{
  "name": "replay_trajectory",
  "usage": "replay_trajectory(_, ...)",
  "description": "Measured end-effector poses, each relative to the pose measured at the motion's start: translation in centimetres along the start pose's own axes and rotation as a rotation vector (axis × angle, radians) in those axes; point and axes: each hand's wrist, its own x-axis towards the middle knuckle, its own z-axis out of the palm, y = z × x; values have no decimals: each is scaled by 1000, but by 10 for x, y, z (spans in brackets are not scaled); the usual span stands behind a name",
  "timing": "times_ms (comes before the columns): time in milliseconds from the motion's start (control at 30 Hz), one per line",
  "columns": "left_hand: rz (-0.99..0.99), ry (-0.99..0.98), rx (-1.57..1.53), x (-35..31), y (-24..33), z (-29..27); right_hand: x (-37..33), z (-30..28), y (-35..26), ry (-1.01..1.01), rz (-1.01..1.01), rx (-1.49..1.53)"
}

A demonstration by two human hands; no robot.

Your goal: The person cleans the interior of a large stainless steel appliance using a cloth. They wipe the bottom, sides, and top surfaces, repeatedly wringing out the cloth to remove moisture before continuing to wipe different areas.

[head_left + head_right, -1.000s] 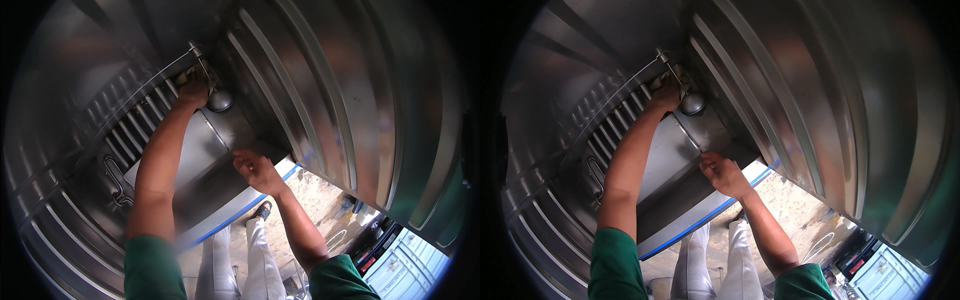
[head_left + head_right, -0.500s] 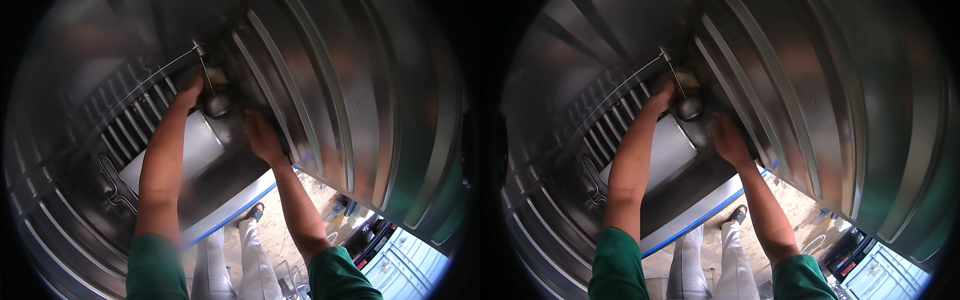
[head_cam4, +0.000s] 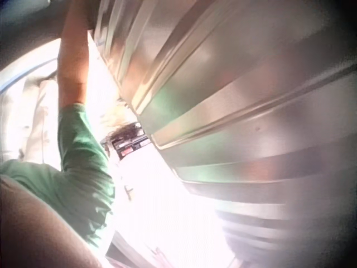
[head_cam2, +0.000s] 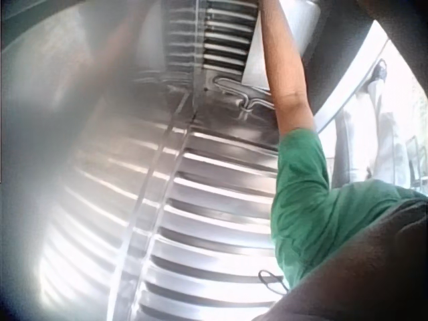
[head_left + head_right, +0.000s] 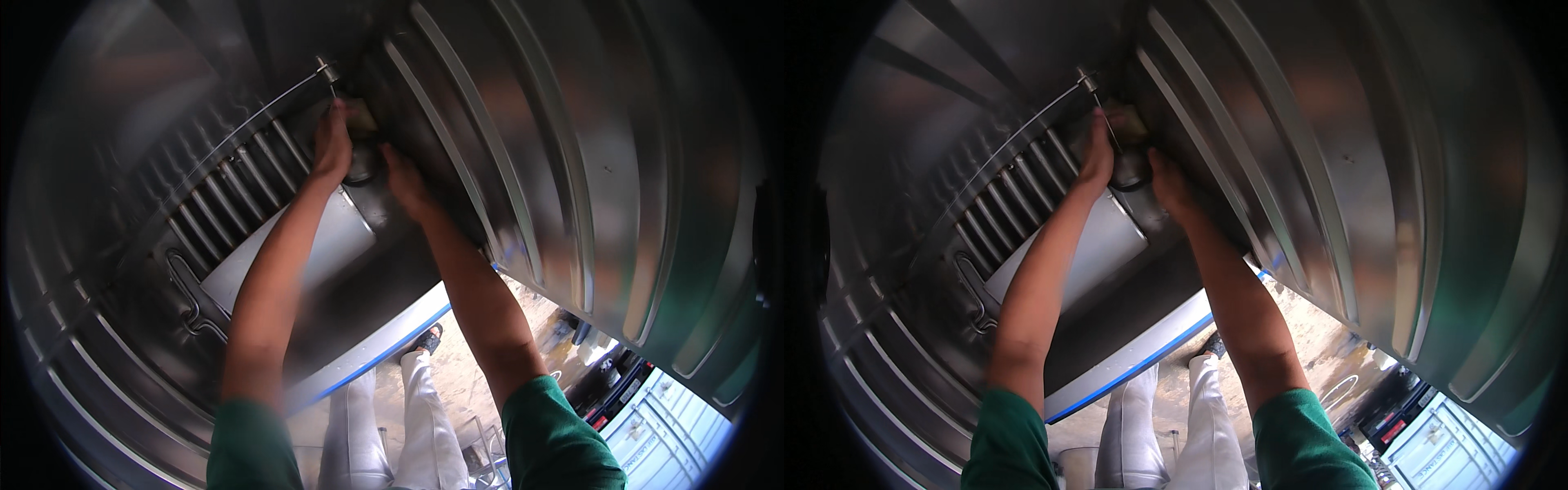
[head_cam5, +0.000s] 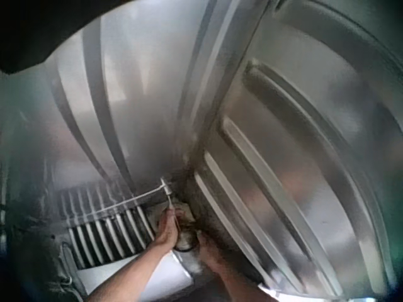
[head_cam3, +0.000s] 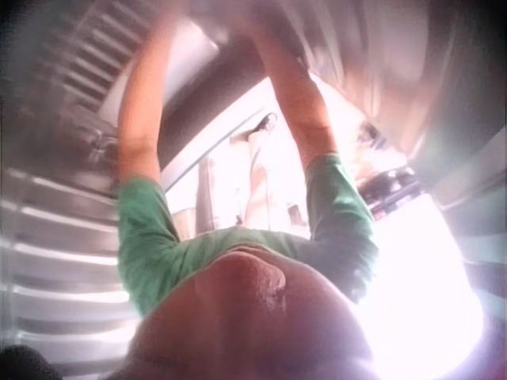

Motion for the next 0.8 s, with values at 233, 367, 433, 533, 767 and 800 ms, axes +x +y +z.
replay_trajectory(233,240,157,458,-31,21,11,-24,-7,-77,150,-362,-552)
replay_trajectory(367,74,34,132,-42,35,17,-109,-16,-100,512,-567,-139)
replay_trajectory(433,-28,1,45,-46,41,20,-147,-19,-87,428,-728,-236)
replay_trajectory(533,-122,-33,8,-50,48,17,-173,-18,-49,34,-454,-571)
replay_trajectory(767,-202,-36,-49,-70,65,20,-74,9,45,-203,-80,-1394)
replay_trajectory(800,-221,-34,-76,-72,69,21,-57,13,53,-104,-197,-1373)
